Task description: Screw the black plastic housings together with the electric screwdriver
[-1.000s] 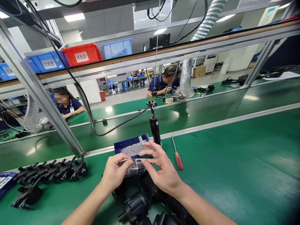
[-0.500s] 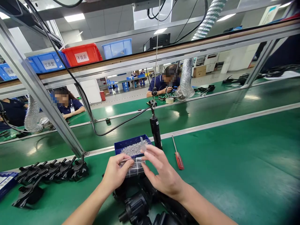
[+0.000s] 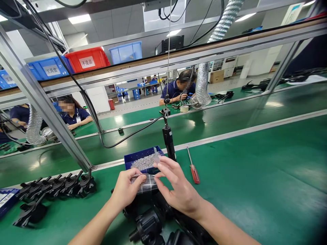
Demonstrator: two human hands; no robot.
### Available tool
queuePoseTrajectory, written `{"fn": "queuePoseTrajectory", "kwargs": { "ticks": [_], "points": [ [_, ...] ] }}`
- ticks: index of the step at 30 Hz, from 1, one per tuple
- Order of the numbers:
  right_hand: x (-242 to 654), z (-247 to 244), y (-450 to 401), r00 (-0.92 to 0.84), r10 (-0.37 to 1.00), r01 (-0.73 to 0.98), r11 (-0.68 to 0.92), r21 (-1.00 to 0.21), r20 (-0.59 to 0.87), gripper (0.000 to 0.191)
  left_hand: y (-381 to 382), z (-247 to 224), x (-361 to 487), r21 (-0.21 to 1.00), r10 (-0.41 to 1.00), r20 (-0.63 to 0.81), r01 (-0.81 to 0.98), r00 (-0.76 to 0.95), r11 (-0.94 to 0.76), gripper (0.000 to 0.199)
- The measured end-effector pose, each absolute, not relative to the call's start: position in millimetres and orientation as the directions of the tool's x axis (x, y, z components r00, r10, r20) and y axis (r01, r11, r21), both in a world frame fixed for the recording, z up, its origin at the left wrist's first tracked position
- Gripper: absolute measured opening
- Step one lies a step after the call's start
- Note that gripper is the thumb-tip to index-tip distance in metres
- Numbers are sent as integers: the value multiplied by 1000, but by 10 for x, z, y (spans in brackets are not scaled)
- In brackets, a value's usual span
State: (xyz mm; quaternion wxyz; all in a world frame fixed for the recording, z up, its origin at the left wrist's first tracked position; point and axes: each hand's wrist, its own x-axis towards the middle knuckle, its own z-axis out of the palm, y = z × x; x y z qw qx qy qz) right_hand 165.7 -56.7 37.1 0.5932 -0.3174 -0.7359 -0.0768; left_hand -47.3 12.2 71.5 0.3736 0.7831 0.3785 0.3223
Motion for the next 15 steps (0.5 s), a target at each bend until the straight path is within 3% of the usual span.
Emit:
{"fn": "queuePoseTrajectory", "kwargs": {
  "ticks": [3, 9, 11, 15],
  "points": [
    [1664, 385, -589, -79, 395, 566, 773, -286, 915, 96, 123, 705, -480, 828, 837, 192, 373, 512, -418, 39],
    [1684, 279, -519, -18, 593, 476, 713, -515, 805, 85, 117, 677, -467, 872, 806, 272, 218, 526, -437, 28],
    [1688, 255, -493, 18, 592, 504, 691, -518, 806, 84, 132, 654, -467, 903, 831, 312, 128, 459, -410, 34],
    [1675, 258, -478, 29, 583, 575, 655, -491, 812, 85, 157, 623, -465, 912, 860, 334, 100, 385, -398, 24]
  ]
}}
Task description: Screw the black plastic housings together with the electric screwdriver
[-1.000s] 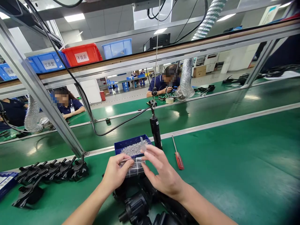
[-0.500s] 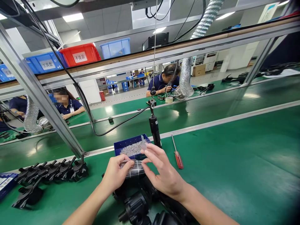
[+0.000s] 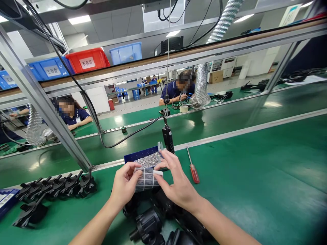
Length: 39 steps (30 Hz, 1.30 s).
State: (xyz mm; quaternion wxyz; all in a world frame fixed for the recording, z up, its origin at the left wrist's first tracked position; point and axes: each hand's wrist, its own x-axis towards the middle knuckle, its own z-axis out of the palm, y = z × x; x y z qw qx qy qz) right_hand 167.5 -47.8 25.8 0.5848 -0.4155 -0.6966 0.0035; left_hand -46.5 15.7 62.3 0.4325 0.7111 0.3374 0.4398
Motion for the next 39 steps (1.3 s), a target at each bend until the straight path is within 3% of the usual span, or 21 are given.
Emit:
{"fn": "queuePoseTrajectory", "kwargs": {
  "ticks": [4, 10, 13, 16, 21, 26, 30, 33, 36, 39],
  "points": [
    [1654, 269, -471, 9, 516, 621, 669, -409, 857, 84, 136, 638, -443, 897, 850, 366, 98, 379, -430, 22],
    [1649, 296, -494, -106, 360, 725, 666, -176, 927, 95, 90, 607, -394, 915, 853, 330, 85, 405, -394, 22],
    [1637, 289, -513, -156, 297, 705, 702, -105, 942, 101, 97, 552, -393, 888, 832, 388, 82, 396, -453, 15],
    [1641, 248, -470, -66, 347, 705, 679, -202, 936, 101, 128, 523, -431, 801, 764, 494, 124, 415, -585, 10],
    [1769, 261, -341, 4, 471, 730, 602, -325, 882, 98, 238, 528, -537, 558, 579, 610, 225, 542, -799, 29],
    [1976, 492, -598, 227, 419, 670, 588, -453, 879, 100, 244, 591, -560, 406, 545, 640, 364, 542, -838, 36],
    [2058, 401, -1113, 380, 419, 639, 526, -562, 824, 97, 2, 679, -505, 256, 418, 724, 349, 549, -901, 38],
    [2061, 164, -1517, 547, 400, 578, 454, -678, 735, 90, -233, 656, -441, 276, 372, 648, 250, 665, -928, 46],
    [2019, -5, -1831, 720, 363, 443, 414, -795, 591, 84, -376, 563, -323, 357, 324, 451, 165, 832, -919, 62],
    [1952, -72, -2015, 795, 336, 355, 417, -836, 505, 81, -363, 508, -111, 398, 271, 310, 134, 911, -908, 73]
  ]
}}
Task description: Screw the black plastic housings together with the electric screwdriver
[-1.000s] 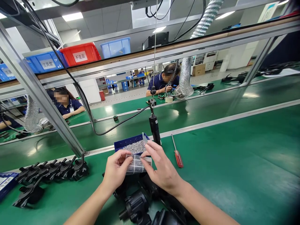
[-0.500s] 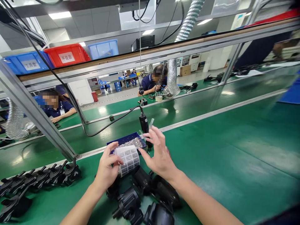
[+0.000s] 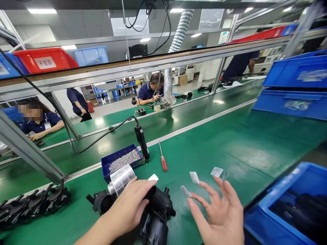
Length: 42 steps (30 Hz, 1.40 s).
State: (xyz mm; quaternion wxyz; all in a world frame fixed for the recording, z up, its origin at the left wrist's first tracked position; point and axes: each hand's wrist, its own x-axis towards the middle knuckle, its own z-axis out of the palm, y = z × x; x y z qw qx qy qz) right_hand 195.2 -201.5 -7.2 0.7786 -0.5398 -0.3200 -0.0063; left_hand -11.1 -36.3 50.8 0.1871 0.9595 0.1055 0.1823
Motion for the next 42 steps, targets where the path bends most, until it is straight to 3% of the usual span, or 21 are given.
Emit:
{"fn": "queuePoseTrajectory", "kwargs": {
  "ticks": [5, 8, 12, 15, 17, 19, 21, 23, 26, 28, 32, 34, 36, 39, 40, 42],
  "points": [
    [1908, -198, -2117, 852, 280, 295, 438, -849, 441, 80, -195, 511, 331, 392, 234, 185, 147, 955, -908, 84],
    [1941, -308, -2129, 868, 266, 289, 414, -863, 418, 77, -188, 465, 508, 352, 235, 207, 152, 950, -923, 79],
    [1988, -446, -2104, 852, 225, 392, 324, -861, 473, 82, -332, 401, 614, 112, 127, 399, 89, 908, -990, 72],
    [1990, -531, -2045, 802, 253, 486, 250, -837, 541, 89, -453, 390, 628, 6, 25, 402, 24, 915, -1000, 67],
    [1981, -565, -1993, 782, 279, 507, 238, -829, 558, 88, -486, 382, 613, 82, 8, 345, -22, 938, -996, 69],
    [1975, -578, -1944, 775, 278, 518, 237, -822, 568, 89, -477, 386, 583, 260, 85, 324, -3, 942, -966, 70],
    [1980, -578, -1906, 779, 266, 519, 235, -822, 568, 90, -450, 426, 559, 423, 266, 333, 109, 905, -900, 73],
    [1994, -571, -1882, 789, 267, 504, 233, -832, 553, 89, -429, 509, 575, 523, 482, 301, 281, 823, -805, 93],
    [2014, -545, -1866, 794, 284, 484, 240, -842, 537, 88, -431, 635, 727, 586, 656, 50, 510, 753, -630, 137],
    [2017, -508, -1870, 799, 281, 477, 242, -845, 531, 87, -442, 656, 899, 569, 655, -119, 592, 746, -571, 143],
    [2038, -419, -1923, 811, 254, 470, 253, -845, 527, 86, -405, 579, 1231, 492, 614, -115, 582, 781, -648, 118],
    [2080, -393, -1971, 814, 239, 471, 264, -842, 530, 87, -355, 570, 1319, 438, 563, -97, 543, 821, -716, 118],
    [2140, -378, -2030, 827, 225, 453, 275, -848, 515, 89, -313, 618, 1337, 342, 403, -127, 421, 906, -840, 130],
    [2231, -345, -2121, 865, 232, 365, 314, -876, 444, 90, -310, 744, 1265, 194, -6, -176, 29, 984, -981, 135],
    [2259, -331, -2147, 879, 241, 321, 335, -886, 410, 88, -323, 775, 1227, 188, -99, -165, -67, 981, -980, 133],
    [2309, -307, -2182, 899, 269, 231, 381, -895, 347, 85, -357, 787, 1150, 265, -113, -92, -85, 989, -960, 133]
  ]
}}
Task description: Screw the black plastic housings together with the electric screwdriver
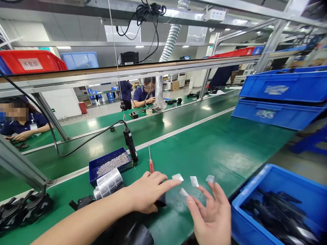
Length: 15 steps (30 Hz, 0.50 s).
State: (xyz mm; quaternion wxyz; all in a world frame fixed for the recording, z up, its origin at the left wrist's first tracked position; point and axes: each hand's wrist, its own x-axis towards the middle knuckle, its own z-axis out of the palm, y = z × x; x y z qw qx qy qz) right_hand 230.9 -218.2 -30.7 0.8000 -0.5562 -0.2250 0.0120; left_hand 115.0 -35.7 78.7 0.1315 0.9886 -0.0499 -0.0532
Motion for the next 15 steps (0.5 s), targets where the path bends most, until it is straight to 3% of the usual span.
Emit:
{"fn": "queuePoseTrajectory", "kwargs": {
  "ticks": [4, 7, 10, 15],
  "points": [
    [2386, -304, -2182, 875, 416, 57, 421, -905, 249, 81, -382, 590, 1035, 585, 131, 19, 95, 991, -805, 140],
    [2397, -304, -2138, 822, 525, -18, 411, -911, 221, 81, -351, 386, 1000, 698, 257, 85, 127, 963, -705, 131],
    [2372, -267, -2071, 785, 566, -1, 407, -914, 251, 84, -317, 272, 978, 696, 269, 174, 75, 947, -715, 126],
    [2324, -197, -1956, 736, 596, 97, 374, -922, 320, 92, -313, 258, 924, 558, 119, 344, -101, 931, -824, 115]
  ]
}}
